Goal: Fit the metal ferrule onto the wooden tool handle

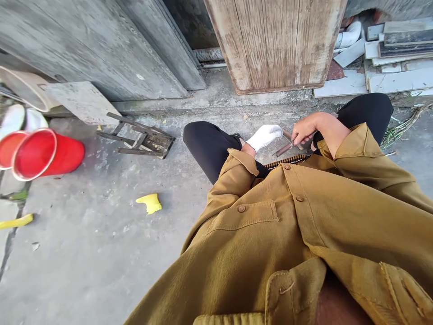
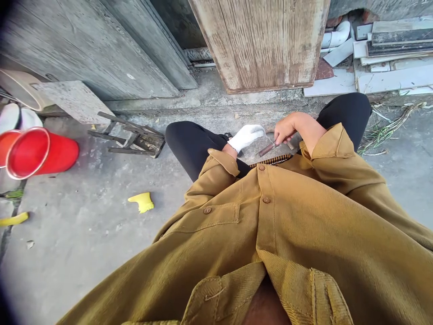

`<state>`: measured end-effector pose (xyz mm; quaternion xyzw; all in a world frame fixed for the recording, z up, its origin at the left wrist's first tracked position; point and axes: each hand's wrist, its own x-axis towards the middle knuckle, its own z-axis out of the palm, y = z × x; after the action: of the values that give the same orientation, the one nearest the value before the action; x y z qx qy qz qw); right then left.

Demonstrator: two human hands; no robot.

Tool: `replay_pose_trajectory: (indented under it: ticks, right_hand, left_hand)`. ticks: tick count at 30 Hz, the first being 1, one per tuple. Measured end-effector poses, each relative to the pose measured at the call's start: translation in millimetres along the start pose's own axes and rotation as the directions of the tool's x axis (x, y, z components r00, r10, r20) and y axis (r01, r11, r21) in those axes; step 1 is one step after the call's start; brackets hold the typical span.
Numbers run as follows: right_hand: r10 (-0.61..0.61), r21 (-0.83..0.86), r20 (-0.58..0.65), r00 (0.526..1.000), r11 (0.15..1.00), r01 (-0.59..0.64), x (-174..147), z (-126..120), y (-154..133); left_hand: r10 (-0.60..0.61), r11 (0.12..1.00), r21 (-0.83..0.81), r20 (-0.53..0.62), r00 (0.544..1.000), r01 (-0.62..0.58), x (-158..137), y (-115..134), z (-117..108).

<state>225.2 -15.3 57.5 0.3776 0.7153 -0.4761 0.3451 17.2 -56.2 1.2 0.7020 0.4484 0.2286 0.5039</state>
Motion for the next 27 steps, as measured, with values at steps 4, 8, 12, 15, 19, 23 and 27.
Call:
replay_pose_trajectory:
  ticks: [4, 8, 12, 15, 19, 23, 27]
  right_hand:
    - [-0.264, 0.259, -0.217, 0.940, 0.913, 0.316, -5.4, 1.7, 2.2]
    - [0.031, 0.411, -0.685, 0.728, 0.842, 0.350, 4.5, -4.9, 13.2]
    - [0.246, 0.396, -0.749, 0.615, 0.911, 0.118, 17.9, -11.0, 20.9]
    - [0.270, 0.257, -0.781, 0.564, 0.961, -0.104, 20.2, -12.0, 18.2]
    - [0.230, 0.037, -0.715, 0.660, 0.955, -0.293, 17.7, -6.8, 11.8]
    - [0.098, 0.029, -0.141, 0.985, 0.995, -0.095, 8.7, 2.0, 8.5]
    - [-0.259, 0.334, -0.293, 0.920, 0.875, 0.352, -9.3, 2.9, 2.8]
  left_hand:
    - [-0.041, 0.997, -0.074, -0.075, 0.996, 0.036, 2.0, -4.0, 3.2]
    - [-0.155, 0.949, -0.291, -0.094, 0.983, 0.122, 2.8, -12.1, 2.8]
    - [-0.199, 0.907, -0.377, 0.011, 0.980, 0.189, 4.2, -17.6, 3.6]
    - [-0.210, 0.911, -0.341, 0.108, 0.972, 0.234, 2.3, -13.4, 4.8]
    - [-0.172, 0.938, -0.291, 0.082, 0.982, 0.188, -1.9, -2.3, -1.6]
    - [-0.112, 0.960, -0.251, 0.058, 0.992, 0.123, 0.3, -4.7, -9.8]
    - [-0.120, 0.924, -0.369, -0.023, 0.992, 0.103, 5.3, -16.1, -7.4]
